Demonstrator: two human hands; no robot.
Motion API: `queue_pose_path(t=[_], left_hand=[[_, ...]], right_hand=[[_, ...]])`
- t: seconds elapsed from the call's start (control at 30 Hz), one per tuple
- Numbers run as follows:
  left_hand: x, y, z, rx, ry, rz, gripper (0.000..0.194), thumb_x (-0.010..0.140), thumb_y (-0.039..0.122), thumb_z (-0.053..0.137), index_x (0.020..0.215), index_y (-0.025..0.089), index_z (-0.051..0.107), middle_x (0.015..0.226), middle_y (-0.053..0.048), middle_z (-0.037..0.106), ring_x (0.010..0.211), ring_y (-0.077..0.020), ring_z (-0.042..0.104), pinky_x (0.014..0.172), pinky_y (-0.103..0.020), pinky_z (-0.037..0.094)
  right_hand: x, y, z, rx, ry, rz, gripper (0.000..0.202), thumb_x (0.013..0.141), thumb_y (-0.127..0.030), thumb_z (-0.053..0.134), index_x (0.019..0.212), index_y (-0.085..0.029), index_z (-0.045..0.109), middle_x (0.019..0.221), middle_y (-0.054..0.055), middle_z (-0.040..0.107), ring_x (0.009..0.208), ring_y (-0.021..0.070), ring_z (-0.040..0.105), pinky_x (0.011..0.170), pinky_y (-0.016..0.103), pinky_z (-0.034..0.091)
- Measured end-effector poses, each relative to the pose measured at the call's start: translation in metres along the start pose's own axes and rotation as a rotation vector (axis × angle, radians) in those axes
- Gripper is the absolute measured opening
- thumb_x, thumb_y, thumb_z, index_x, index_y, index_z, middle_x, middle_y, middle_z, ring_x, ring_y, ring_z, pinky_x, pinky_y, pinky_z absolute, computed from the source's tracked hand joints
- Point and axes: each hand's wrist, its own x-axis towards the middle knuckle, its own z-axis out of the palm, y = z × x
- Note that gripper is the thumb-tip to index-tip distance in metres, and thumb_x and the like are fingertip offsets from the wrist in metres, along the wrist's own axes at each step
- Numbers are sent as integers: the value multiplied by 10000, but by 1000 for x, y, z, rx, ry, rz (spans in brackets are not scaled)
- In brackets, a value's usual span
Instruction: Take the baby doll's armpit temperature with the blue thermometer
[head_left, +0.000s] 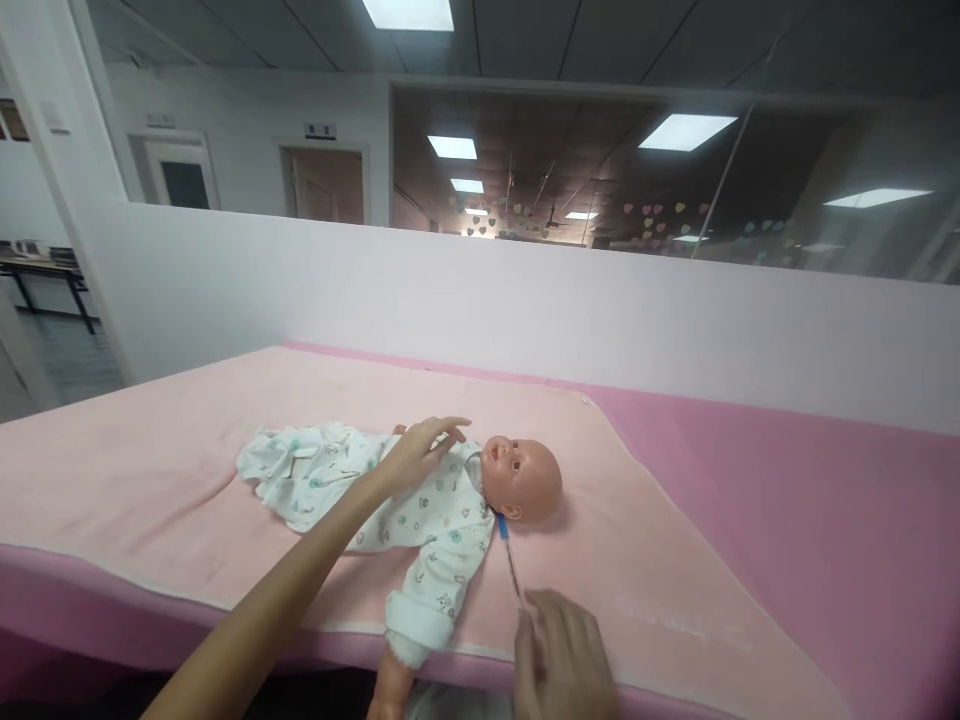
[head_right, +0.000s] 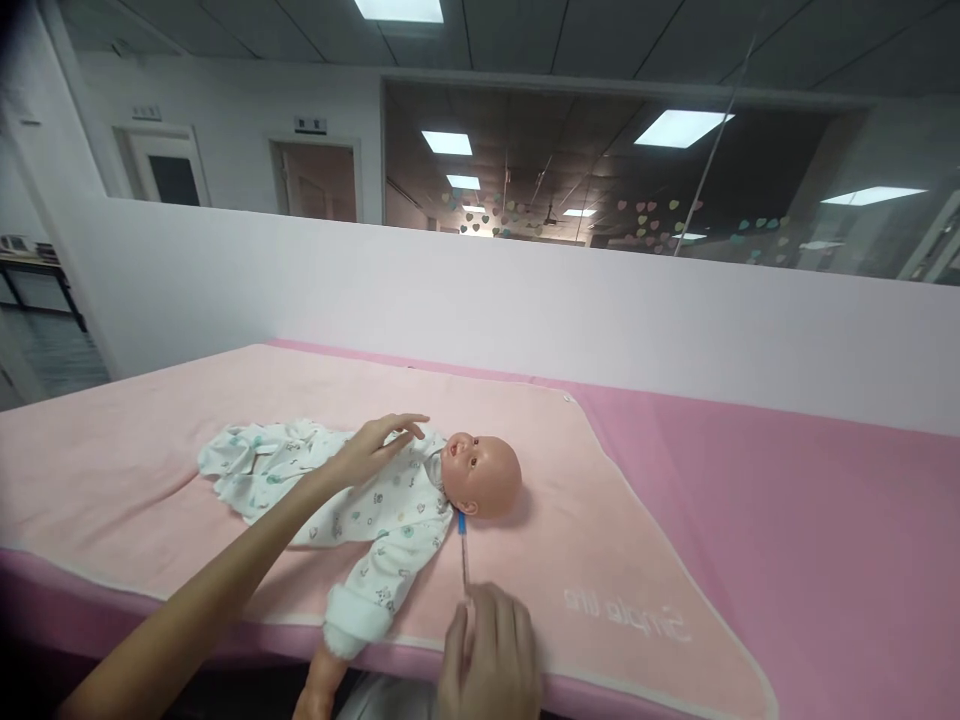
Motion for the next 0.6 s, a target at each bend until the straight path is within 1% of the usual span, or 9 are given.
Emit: queue_pose_path(t=[0.03,0.07,0.13,0.23,0.3,0.37,0.43,0.5,0.6], left_hand=[[9,-12,4,-7,-90,-17,306,801,378,480,1020,223,627,952,-30,670,925,-210,560,802,-280,413],[15,-22,8,-34,-188,-40,298,778,400,507,941,203,661,923,-40,676,898,-217,570,772,-273,421],[19,-39,12,-107,-311,-94,288,730,416,566,850,183,683,882,-48,680,858,-217,585,737,-264,432],[14,-54,9,-263,-405,-116,275,676,396,641,832,174,685,929,-57,671,902,-217,583,764,-268,439],[11,-58,4,-344,-414,-118,263,660,382,665,815,170,685,942,-62,665,913,-215,581,777,-278,442],[9,-59,2,-385,-387,-132,259,656,380,671,796,162,685,909,-64,667,883,-210,587,771,-285,448],[9,-58,2,-397,-370,-150,268,650,382,676,794,155,686,865,-63,670,849,-205,593,762,-286,452],[8,-56,3,-398,-363,-165,270,646,380,678,791,153,686,834,-57,674,834,-203,596,759,-284,453],[8,-55,5,-402,-351,-172,260,648,376,675,787,157,691,816,-48,678,826,-201,598,750,-281,455]], right_hand=[[3,5,9,-65,8,46,206,797,-257,466,895,-210,641,872,91,643,822,269,595,657,386,462],[7,9,17,-123,-8,72,193,793,-274,484,879,-189,635,853,102,640,796,266,592,652,383,446],[12,15,30,-223,-58,112,163,771,-301,522,818,-184,625,790,93,634,734,255,582,625,368,412],[17,18,38,-277,-129,118,110,755,-226,518,692,-195,603,695,60,617,659,224,571,598,333,370],[21,18,35,-295,-158,114,177,753,-148,469,618,-195,573,630,46,600,609,203,563,573,310,344],[28,18,25,-301,-178,126,223,754,-117,427,578,-196,540,578,38,577,557,187,546,530,291,314],[43,19,7,-270,-184,160,236,773,-148,407,567,-199,512,555,33,559,514,172,520,485,275,278],[65,20,-17,-186,-185,199,242,799,-209,398,574,-203,485,550,20,542,470,148,481,460,260,255],[111,24,-59,65,-183,189,229,823,-298,406,620,-210,462,510,-23,485,429,117,418,450,241,246]])
